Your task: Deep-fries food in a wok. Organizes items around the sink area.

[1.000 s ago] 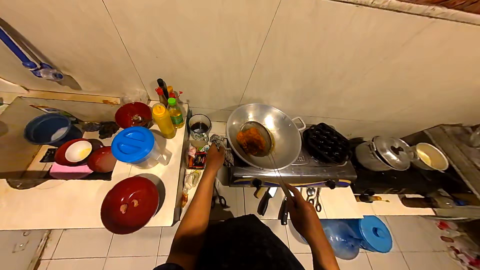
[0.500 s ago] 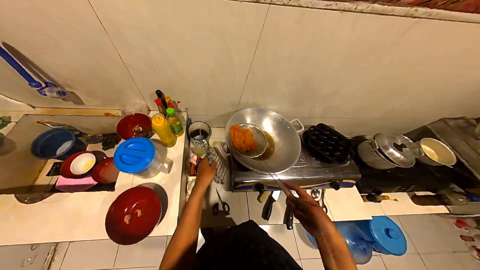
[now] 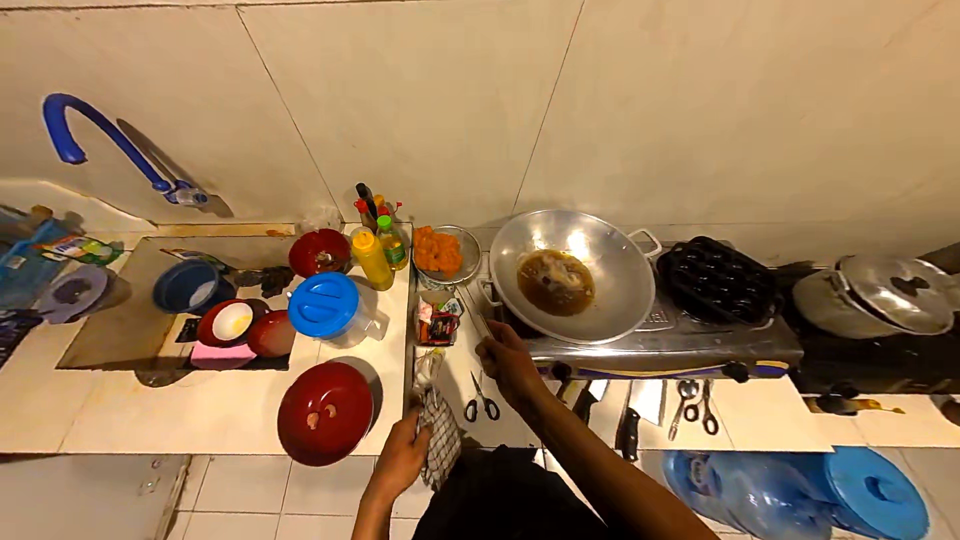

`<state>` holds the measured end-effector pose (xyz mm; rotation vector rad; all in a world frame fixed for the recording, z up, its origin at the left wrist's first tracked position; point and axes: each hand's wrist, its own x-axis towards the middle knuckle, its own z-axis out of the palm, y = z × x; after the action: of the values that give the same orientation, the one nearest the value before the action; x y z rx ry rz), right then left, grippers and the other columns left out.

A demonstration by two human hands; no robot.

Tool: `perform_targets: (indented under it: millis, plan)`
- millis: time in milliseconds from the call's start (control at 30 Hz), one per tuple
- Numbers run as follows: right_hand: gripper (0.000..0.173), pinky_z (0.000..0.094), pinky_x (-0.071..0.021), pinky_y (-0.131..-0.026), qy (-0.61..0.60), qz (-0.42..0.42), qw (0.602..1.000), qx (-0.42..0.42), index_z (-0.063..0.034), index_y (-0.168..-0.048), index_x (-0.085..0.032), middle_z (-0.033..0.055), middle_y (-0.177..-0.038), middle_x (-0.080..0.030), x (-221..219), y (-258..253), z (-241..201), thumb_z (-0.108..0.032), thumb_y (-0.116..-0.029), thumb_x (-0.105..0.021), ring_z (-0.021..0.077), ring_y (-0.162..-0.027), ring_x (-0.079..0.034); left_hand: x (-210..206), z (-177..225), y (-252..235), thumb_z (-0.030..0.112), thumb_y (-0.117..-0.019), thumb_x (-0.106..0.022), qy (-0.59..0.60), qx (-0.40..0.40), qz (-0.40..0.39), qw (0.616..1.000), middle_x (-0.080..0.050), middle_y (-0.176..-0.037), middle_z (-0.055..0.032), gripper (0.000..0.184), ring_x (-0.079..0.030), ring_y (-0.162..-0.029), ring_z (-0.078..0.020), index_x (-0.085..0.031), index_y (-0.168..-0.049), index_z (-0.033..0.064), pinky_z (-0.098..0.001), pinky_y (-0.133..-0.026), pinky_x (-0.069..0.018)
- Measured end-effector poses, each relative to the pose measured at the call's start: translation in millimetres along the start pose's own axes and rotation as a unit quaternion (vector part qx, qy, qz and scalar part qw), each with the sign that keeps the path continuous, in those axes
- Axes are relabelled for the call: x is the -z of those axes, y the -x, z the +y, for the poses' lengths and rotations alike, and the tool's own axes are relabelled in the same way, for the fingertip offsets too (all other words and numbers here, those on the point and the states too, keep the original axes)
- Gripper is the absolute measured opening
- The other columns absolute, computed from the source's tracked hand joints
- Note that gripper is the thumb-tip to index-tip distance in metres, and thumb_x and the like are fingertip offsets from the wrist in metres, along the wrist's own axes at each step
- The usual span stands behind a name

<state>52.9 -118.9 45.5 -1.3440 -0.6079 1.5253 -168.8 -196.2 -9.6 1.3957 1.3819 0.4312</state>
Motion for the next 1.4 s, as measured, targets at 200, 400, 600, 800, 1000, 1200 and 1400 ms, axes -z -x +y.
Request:
perform_targets:
  millis: [200,400,600,800,1000,1200,1400]
  plan:
    - [0.040,0.0249,-0.0440,-0.053,0.077,0.051,0.996,0.003,0.0040,-0.145,-0.039,0.0080,-0.084,-0.057,-23.7,-58.5,23.9,-0.002,-0.1055,-0.045,0.0094,-0.057,-0.049,-6.2,-19.8,32.0,0.016,-0.1025,-0.048,0.021,0.001,-0.027,0.999,-0.070,-0.106,-0.0150,0.034,-0.068,-0.097,-0.0194,-0.061,-0.128,-0.0022,-0.0413,-0.091,-0.0547]
    - [0.031,0.0248,-0.0485,-0.054,0.092,-0.008,0.996,-0.018,-0.0020,-0.136,-0.047,0.0061,-0.086,-0.062,-22.4,-102.5,52.1,-0.010,-0.1061,-0.048,0.0087,-0.059,-0.054,-15.7,-36.7,43.5,0.014,-0.1038,-0.046,0.072,0.016,-0.017,0.997,-0.069,-0.112,-0.0139,0.035,-0.067,-0.100,-0.0154,-0.059,-0.132,-0.0020,-0.0358,-0.093,-0.0543]
    - [0.039,0.0340,-0.0610,-0.081,0.016,-0.074,0.995,-0.071,-0.0015,-0.144,-0.037,0.0160,-0.113,-0.069,-21.3,-94.7,55.7,-0.021,-0.1114,-0.038,0.0207,-0.093,-0.073,-51.2,-67.0,30.5,0.014,-0.1048,-0.046,0.197,0.056,0.042,0.978,-0.066,-0.121,-0.0155,0.035,-0.064,-0.109,-0.0150,-0.059,-0.132,-0.0044,-0.0350,-0.097,-0.0524]
    - [0.056,0.0443,-0.0580,-0.094,0.046,-0.015,0.997,-0.064,-0.0055,-0.155,-0.031,0.0188,-0.142,-0.055,-5.8,-55.4,71.9,-0.040,-0.1114,-0.039,0.0287,-0.118,-0.065,-90.0,-79.4,-8.6,0.016,-0.1064,-0.049,0.247,0.113,0.016,0.962,-0.055,-0.143,-0.0212,0.043,-0.056,-0.129,-0.0249,-0.050,-0.145,-0.0023,-0.0437,-0.109,-0.0462]
    - [0.048,0.0401,-0.0590,-0.088,0.164,0.002,0.986,-0.020,0.0042,-0.147,-0.040,0.0201,-0.126,-0.064,61.7,50.2,122.5,-0.020,-0.1069,-0.050,0.0245,-0.107,-0.068,-111.9,-81.5,-76.2,0.027,-0.1059,-0.056,0.309,0.126,0.021,0.942,-0.053,-0.143,-0.0237,0.057,-0.061,-0.121,-0.0317,-0.037,-0.153,0.0027,-0.0483,-0.097,-0.0542]
    - [0.035,0.0381,-0.0618,-0.077,0.284,-0.167,0.942,-0.058,0.0023,-0.130,-0.059,0.0129,-0.106,-0.073,65.8,104.5,172.0,-0.019,-0.1030,-0.055,0.0207,-0.090,-0.073,-103.1,-127.1,-7.4,0.027,-0.1062,-0.055,0.062,0.088,-0.098,0.989,-0.063,-0.128,-0.0276,0.045,-0.062,-0.120,-0.0354,-0.056,-0.135,-0.0083,-0.0491,-0.107,-0.0478]
    - [0.035,0.0300,-0.0592,-0.069,0.343,-0.242,0.907,0.002,0.0006,-0.133,-0.057,0.0075,-0.097,-0.073,-25.6,86.1,162.0,-0.020,-0.1055,-0.053,0.0128,-0.076,-0.070,-49.9,-207.3,84.9,0.028,-0.1072,-0.051,-0.026,0.153,-0.142,0.978,-0.066,-0.124,-0.0265,0.042,-0.063,-0.119,-0.0369,-0.063,-0.129,-0.0051,-0.0535,-0.108,-0.0455]
